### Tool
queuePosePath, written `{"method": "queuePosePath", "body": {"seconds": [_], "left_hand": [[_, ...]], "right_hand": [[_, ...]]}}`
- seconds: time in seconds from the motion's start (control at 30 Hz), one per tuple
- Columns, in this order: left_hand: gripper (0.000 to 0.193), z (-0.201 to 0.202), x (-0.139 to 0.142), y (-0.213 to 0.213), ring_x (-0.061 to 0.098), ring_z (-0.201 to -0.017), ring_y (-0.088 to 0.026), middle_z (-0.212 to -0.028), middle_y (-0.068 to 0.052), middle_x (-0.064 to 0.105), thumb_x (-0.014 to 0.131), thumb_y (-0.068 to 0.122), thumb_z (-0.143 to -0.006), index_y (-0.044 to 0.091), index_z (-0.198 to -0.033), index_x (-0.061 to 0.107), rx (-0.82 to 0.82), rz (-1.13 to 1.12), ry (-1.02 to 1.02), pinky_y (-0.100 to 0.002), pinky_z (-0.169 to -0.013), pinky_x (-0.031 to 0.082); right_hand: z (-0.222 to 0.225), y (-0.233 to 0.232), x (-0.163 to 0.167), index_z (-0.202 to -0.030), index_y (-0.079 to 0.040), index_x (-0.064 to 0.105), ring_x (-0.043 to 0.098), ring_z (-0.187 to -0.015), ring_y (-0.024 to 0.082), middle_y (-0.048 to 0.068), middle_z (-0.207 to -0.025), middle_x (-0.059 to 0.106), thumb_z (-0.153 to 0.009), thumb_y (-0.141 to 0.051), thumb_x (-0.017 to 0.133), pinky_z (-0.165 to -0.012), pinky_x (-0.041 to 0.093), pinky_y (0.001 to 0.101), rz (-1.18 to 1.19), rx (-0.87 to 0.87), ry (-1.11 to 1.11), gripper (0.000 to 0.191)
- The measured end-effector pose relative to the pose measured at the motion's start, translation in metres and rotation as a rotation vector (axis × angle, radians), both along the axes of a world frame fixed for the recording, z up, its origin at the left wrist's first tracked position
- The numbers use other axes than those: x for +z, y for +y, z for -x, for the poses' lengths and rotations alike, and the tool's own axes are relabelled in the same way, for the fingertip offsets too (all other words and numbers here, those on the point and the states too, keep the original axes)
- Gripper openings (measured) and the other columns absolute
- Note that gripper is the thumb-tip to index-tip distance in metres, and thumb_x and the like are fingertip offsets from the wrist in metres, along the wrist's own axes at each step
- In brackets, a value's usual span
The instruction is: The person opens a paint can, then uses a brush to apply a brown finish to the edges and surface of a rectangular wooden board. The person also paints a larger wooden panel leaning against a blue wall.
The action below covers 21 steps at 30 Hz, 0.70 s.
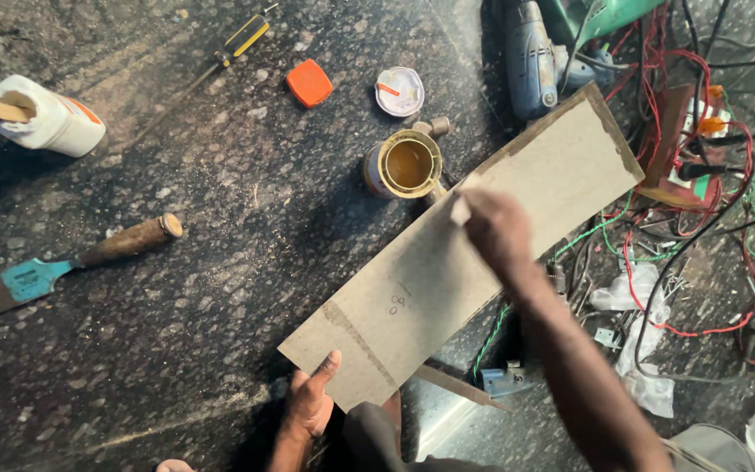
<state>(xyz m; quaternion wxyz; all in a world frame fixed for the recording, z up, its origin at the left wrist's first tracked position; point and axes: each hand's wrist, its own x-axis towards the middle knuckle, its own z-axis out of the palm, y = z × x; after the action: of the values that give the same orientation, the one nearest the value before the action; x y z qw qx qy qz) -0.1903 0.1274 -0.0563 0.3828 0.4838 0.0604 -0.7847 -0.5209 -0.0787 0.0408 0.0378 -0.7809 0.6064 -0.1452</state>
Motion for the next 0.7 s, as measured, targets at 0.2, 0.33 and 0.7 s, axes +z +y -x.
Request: {"method": "queuePosePath", "body": {"seconds": [0.2,0.33,0.7], "left_hand": [[0.06,0.0,-0.002,-0.003,0.06,-0.119,-0.026,-0.128,-0.008,0.065,0.077,0.018,-0.082,0.005,-0.137,0.057,0.0,0.009,0.052,-0.047,-0.1,0.048],[0.06,0.002,0.002,-0.007,0.061,-0.118,-0.027,-0.127,-0.01,0.066,0.079,0.019,-0.081,0.004,-0.135,0.057,0.019,0.016,0.046,-0.047,-0.1,0.05],[0.061,-0.006,0.009,-0.016,0.063,-0.118,-0.027,-0.125,-0.011,0.068,0.081,0.024,-0.08,0.002,-0.132,0.06,-0.002,-0.021,0.111,-0.045,-0.101,0.05]], "right_hand": [[-0.056,0.021,0.062,-0.107,-0.004,0.067,0.07,-0.096,0.026,0.012,-0.106,0.073,-0.095,-0.006,0.072,-0.086,0.058,0.0341,0.146,0.023,-0.455,0.014],[-0.048,-0.011,0.117,-0.11,-0.001,0.075,0.062,-0.097,0.018,0.011,-0.101,0.074,-0.101,0.005,0.063,-0.089,0.05,0.032,-0.073,-0.18,-0.619,0.017],[-0.097,-0.088,0.09,-0.099,-0.023,0.085,0.072,-0.072,0.032,0.012,-0.081,0.075,-0.087,-0.02,0.078,-0.068,0.056,0.0431,-0.317,-0.026,0.25,0.015]]}}
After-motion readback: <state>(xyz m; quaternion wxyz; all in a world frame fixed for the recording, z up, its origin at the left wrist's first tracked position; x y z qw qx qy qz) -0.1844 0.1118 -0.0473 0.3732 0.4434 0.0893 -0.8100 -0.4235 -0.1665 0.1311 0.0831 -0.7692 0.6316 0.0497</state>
